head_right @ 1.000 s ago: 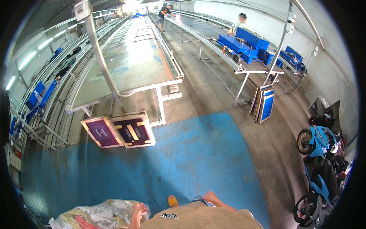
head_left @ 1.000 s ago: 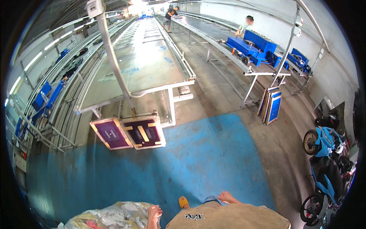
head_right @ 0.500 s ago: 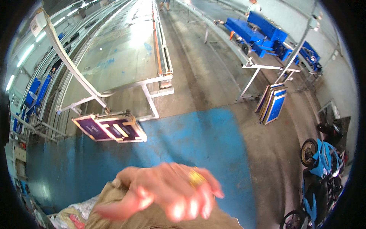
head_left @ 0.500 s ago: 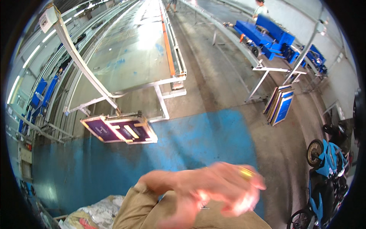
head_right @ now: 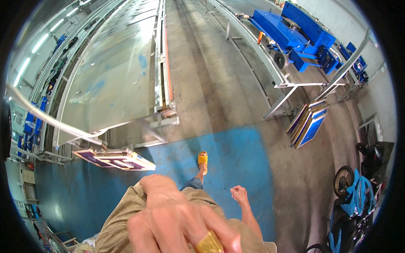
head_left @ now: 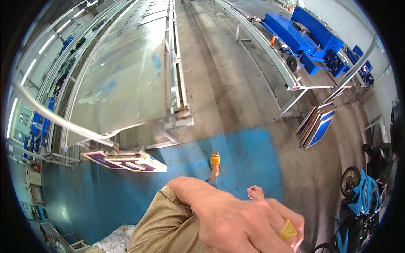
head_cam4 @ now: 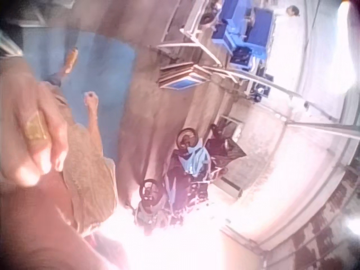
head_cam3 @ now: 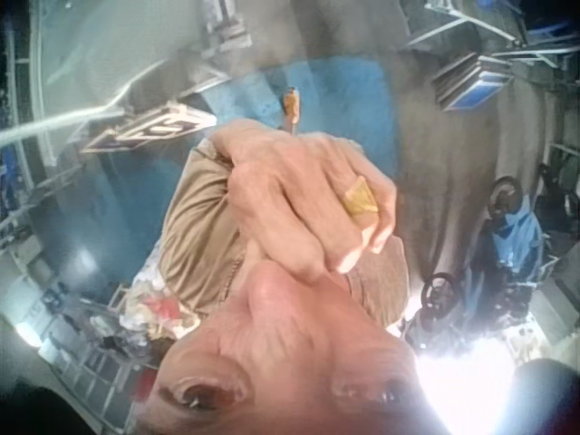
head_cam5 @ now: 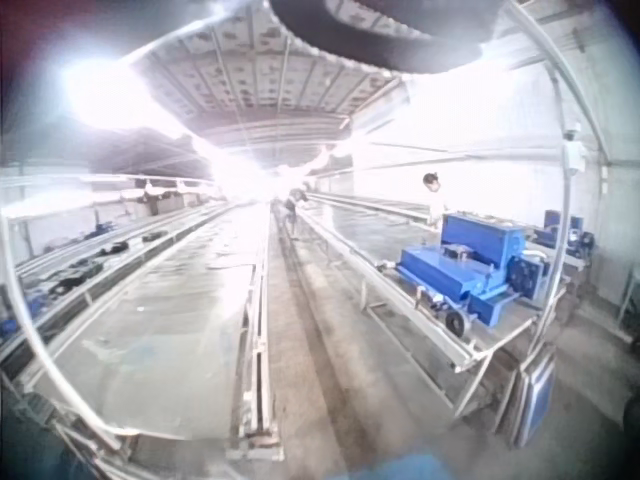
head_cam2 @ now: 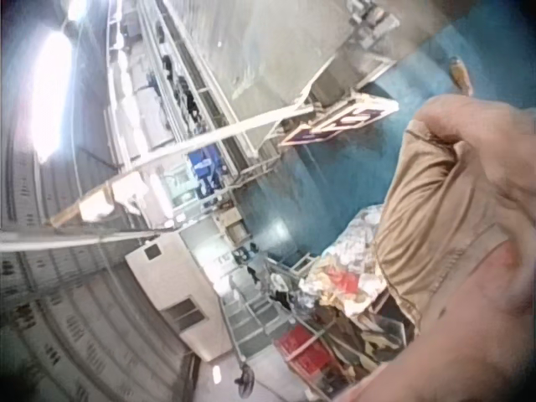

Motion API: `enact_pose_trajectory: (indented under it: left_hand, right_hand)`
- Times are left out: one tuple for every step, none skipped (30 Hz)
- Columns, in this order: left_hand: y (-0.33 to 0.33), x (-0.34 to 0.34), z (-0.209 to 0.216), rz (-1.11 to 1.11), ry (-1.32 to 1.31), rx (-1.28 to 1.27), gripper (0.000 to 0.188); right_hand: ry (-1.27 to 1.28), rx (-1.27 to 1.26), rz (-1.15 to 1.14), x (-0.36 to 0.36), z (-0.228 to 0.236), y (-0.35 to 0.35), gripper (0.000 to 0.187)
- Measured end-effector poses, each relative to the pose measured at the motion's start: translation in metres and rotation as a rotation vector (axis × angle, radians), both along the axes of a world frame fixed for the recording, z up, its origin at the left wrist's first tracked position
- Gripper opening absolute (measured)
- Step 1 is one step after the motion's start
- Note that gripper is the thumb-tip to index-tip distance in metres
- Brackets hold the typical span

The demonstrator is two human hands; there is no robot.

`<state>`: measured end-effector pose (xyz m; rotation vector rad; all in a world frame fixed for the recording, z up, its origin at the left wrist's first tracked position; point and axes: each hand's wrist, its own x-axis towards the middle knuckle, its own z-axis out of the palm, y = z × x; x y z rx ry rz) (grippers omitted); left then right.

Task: The person aligns and smooths a large transparent sheet with blue and red lines on a metal table, then retrieves dark gray plastic parts from a red crate and places them onto the sheet. The person repeats this process, handling the parts one at a time.

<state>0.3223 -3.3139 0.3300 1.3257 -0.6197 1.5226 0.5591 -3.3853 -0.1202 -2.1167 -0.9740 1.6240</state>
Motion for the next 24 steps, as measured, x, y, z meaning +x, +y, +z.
enact_pose_trajectory:
  left_hand:
    - [0.035,-0.016,-0.008,-0.015,0.078,0.046,0.046]
    - [0.067,-0.029,-0.016,-0.06,0.131,0.046,0.045]
    - [0.097,-0.044,-0.024,-0.073,0.208,0.041,0.043]
    - [0.117,-0.058,-0.034,-0.05,0.311,-0.054,0.043]
    - [0.146,-0.066,-0.056,-0.041,0.371,-0.175,0.044]
    - [0.173,-0.067,-0.076,-0.051,0.422,-0.295,0.045]
    - [0.192,-0.07,-0.091,-0.075,0.508,-0.423,0.045]
    - [0.21,-0.075,-0.106,-0.084,0.609,-0.544,0.047]
    - [0.229,-0.08,-0.121,-0.08,0.694,-0.611,0.045]
    - [0.244,-0.085,-0.138,-0.062,0.79,-0.68,0.043]
    - [0.264,-0.091,-0.153,-0.039,0.881,-0.752,0.041]
    - [0.282,-0.1,-0.16,0.04,0.976,-0.805,0.038]
    - [0.301,-0.107,-0.167,0.107,1.07,-0.86,0.035]
    - [0.322,-0.115,-0.175,0.178,1.161,-0.917,0.033]
    - [0.347,-0.121,-0.183,0.29,1.244,-0.946,0.03]
    - [0.374,-0.126,-0.194,0.393,1.324,-0.984,0.027]
    - [0.401,-0.132,-0.207,0.499,1.402,-1.02,0.024]
    - [0.427,-0.139,-0.23,0.6,1.439,-1.089,0.025]
    - [0.454,-0.147,-0.263,0.702,1.473,-1.156,0.027]
    - [0.476,-0.154,-0.297,0.845,1.49,-1.197,0.028]
    - [0.479,-0.172,-0.326,1.018,1.516,-1.247,0.029]
    - [0.483,-0.189,-0.355,1.077,1.581,-1.339,0.03]
    - [0.481,-0.202,-0.387,1.111,1.647,-1.431,0.032]
    - [0.476,-0.219,-0.418,0.991,1.728,-1.566,0.033]
  right_hand:
    - [-0.032,0.053,0.051,0.005,-0.016,0.006,0.022]
    - [-0.086,0.123,0.077,0.022,-0.037,0.009,0.021]
    - [-0.12,0.215,0.121,0.024,-0.056,0.037,0.021]
    - [-0.088,0.07,-0.003,0.0,-0.047,0.068,0.019]
    - [-0.108,-0.093,-0.171,-0.004,-0.015,0.08,0.017]
    - [-0.097,-0.159,-0.181,0.013,-0.003,0.088,0.02]
    - [-0.064,-0.218,-0.175,0.027,-0.003,0.093,0.023]
    - [-0.146,-0.148,0.026,0.048,-0.03,0.092,0.027]
    - [-0.256,-0.069,0.201,0.073,-0.06,0.085,0.031]
    - [-0.306,-0.098,0.268,0.077,-0.065,0.098,0.031]
    - [-0.342,-0.152,0.301,0.076,-0.068,0.125,0.03]
    - [-0.352,-0.205,0.325,0.073,-0.078,0.156,0.03]
    - [-0.362,-0.244,0.338,0.068,-0.084,0.186,0.03]
    - [-0.369,-0.273,0.354,0.064,-0.09,0.217,0.03]
    - [-0.375,-0.283,0.377,0.058,-0.097,0.251,0.03]
    - [-0.39,-0.297,0.41,0.056,-0.103,0.283,0.03]
    - [-0.401,-0.297,0.452,0.052,-0.113,0.318,0.031]
    - [-0.425,-0.278,0.511,0.05,-0.118,0.356,0.031]
    - [-0.45,-0.253,0.574,0.05,-0.121,0.396,0.032]
    - [-0.478,-0.211,0.649,0.045,-0.125,0.443,0.033]
    - [-0.493,-0.159,0.755,0.024,-0.123,0.488,0.034]
    - [-0.489,-0.114,0.786,0.003,-0.121,0.551,0.035]
    - [-0.382,-0.155,0.652,-0.017,-0.101,0.599,0.034]
    - [-0.287,-0.19,0.511,-0.042,-0.078,0.658,0.038]
